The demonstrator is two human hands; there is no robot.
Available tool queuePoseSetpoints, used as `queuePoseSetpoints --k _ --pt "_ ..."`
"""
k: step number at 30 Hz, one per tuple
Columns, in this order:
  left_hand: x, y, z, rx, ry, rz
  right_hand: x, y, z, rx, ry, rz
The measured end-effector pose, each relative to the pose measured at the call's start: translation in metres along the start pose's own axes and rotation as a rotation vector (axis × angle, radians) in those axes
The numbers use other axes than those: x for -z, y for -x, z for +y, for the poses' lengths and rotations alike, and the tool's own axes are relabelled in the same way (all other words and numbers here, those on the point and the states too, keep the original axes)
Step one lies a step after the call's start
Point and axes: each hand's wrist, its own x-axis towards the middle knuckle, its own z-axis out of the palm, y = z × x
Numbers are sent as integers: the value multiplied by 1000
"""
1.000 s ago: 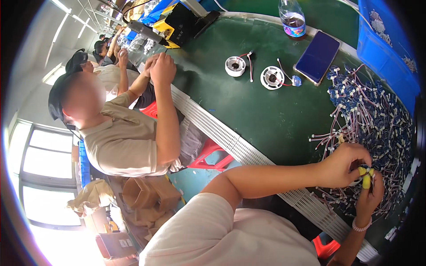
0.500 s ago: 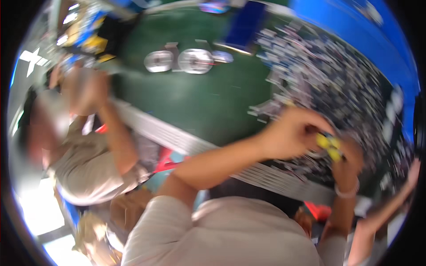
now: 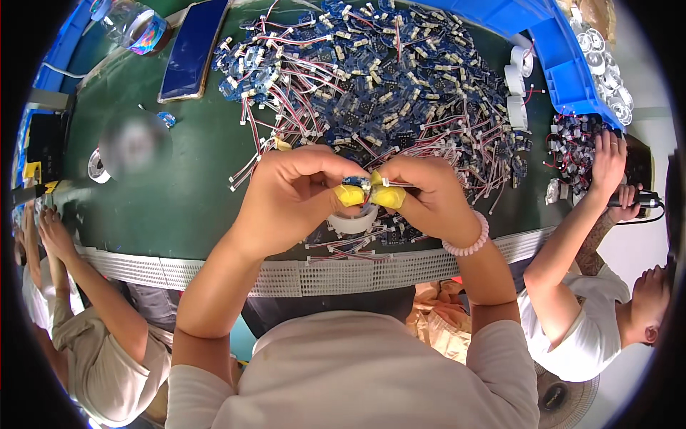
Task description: Assembling small electronic components by applying adhesive tape.
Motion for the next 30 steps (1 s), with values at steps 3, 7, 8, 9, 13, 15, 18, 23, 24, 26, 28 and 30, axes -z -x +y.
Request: queuePoseSetpoints --k 3,7,8,9,13,15,18,23,24,26,28,30 --pt "1 2 4 -22 -34 11 -5 1 1 -9 23 39" --pt "2 6 12 3 -155 133 -13 -6 4 7 -29 177" --pt "2 11 20 -72 -214 140 -7 -5 -1 -44 -44 190" --pt "5 19 29 -125 -325 230 -1 -3 -4 -98 -60 203" --pt "83 73 66 -155 -596 660 37 12 -3 -151 -607 341" --pt "116 84 78 -159 -747 799 32 5 -11 -237 -508 402" --pt "103 59 74 -271 -1504 776 19 -2 -7 -63 -362 411" --pt "-6 -29 35 -469 -1381 145 18 3 3 -73 -181 377" --pt "-1 -39 24 -473 -1383 154 16 3 3 -132 -252 373" --pt "5 -55 8 -432 -1371 16 12 2 8 -158 -364 351" --pt "4 -55 10 -436 -1398 49 10 2 10 -133 -303 350" --pt "4 -49 14 -417 -1426 128 10 3 11 -117 -284 350"
